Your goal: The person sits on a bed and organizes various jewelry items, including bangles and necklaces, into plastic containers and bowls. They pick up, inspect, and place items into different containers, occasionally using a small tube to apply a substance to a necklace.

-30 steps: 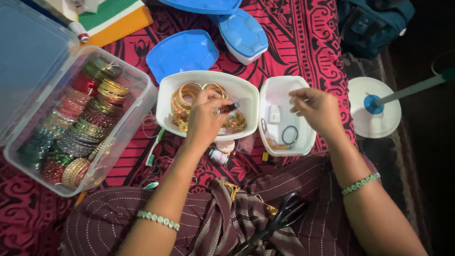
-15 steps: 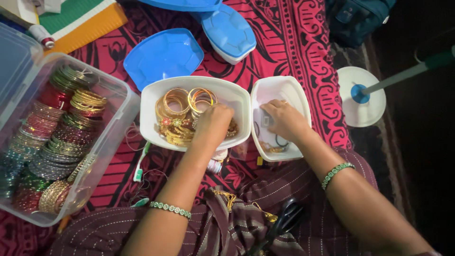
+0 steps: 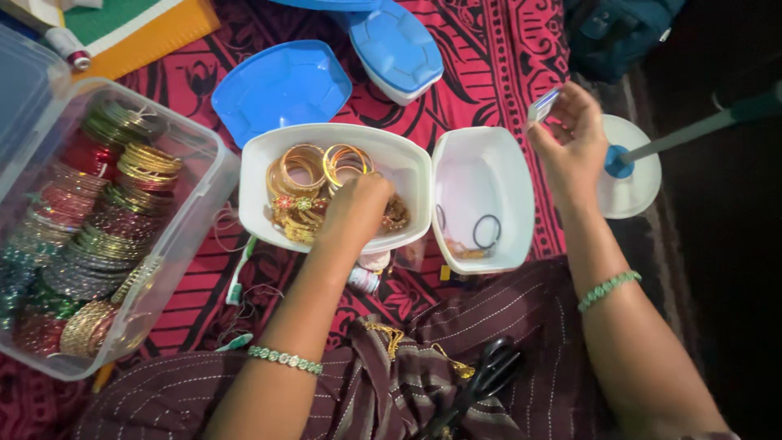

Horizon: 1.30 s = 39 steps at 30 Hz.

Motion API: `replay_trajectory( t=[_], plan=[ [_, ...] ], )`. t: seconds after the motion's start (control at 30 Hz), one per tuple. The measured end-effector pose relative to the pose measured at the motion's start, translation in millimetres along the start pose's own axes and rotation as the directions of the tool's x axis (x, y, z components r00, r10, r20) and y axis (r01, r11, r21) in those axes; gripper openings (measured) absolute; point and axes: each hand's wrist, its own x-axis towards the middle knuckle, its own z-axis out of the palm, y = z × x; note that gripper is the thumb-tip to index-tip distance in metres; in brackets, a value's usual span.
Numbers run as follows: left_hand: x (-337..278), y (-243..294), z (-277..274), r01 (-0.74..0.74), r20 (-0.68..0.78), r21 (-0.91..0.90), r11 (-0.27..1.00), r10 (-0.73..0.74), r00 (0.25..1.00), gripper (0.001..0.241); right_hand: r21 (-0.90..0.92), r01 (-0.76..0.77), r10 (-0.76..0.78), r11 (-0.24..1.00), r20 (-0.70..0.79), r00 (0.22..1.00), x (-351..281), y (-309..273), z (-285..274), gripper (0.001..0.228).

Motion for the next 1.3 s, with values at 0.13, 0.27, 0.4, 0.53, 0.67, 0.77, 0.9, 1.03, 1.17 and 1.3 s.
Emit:
replay_trajectory(
  t=[0.13,0.27,0.4,0.53,0.67,0.77,0.9,1.03,1.17,1.3],
  plan=[
    [-2.7,-1.2,-5.0,0.017,0.01,-0.004,1.0,-0.017,1.0,0.01,0.581,-0.45,0.506,0.678,0.075,0.859,14.9,18.5,-18.3,0.037],
    [-0.5,3.4,-7.1,0.025,0.055,0.001,1.0,-0.025,0.998,0.011,0.721,-0.63,0.587,0.29,0.386,0.712,16.1,27.6,-33.9,0.042],
    [1.8,2.3,-8.2,0.027,0.082,-0.028,0.999,-0.025,0.996,0.016,0.669,-0.631,0.627,0.394,0.306,0.716,28.7,64.2,-35.0,0.039],
    [-1.1,2.5,-4.3,0.024,0.082,-0.03,0.999,-0.021,0.996,0.016,0.475,-0.595,0.641,0.648,0.081,0.763,40.7,103.2,-41.7,0.031],
    [0.1,-0.8,-9.8,0.004,0.085,-0.073,0.997,0.002,0.996,0.017,0.211,-0.635,0.625,0.743,0.123,0.771,38.9,97.9,-25.5,0.029],
    [-0.4,-1.8,-16.6,-0.001,0.111,-0.052,0.999,0.007,0.994,0.015,-0.657,-0.139,0.225,0.741,0.047,0.973,28.4,53.1,-10.3,0.028],
    [-1.2,-1.9,-22.2,0.043,0.153,-0.048,0.998,-0.035,0.988,0.021,-0.705,0.052,0.248,0.707,0.317,0.915,9.0,-28.4,-6.0,0.013],
    [0.3,-0.9,-26.1,0.044,0.142,-0.019,0.999,-0.041,0.989,0.031,-0.807,0.401,0.066,0.433,0.472,0.879,-46.3,-60.2,11.8,0.005],
    [-1.0,2.1,-29.9,0.058,0.153,-0.037,0.998,-0.051,0.987,0.031,-0.831,0.527,0.47,0.177,0.542,0.697,-79.1,-39.4,31.9,0.013],
    [-1.7,1.0,-31.2,0.054,0.161,-0.021,0.998,-0.05,0.986,0.024,-0.753,0.643,0.592,0.135,0.582,0.557,-100.1,-13.4,49.5,0.016]
  ],
)
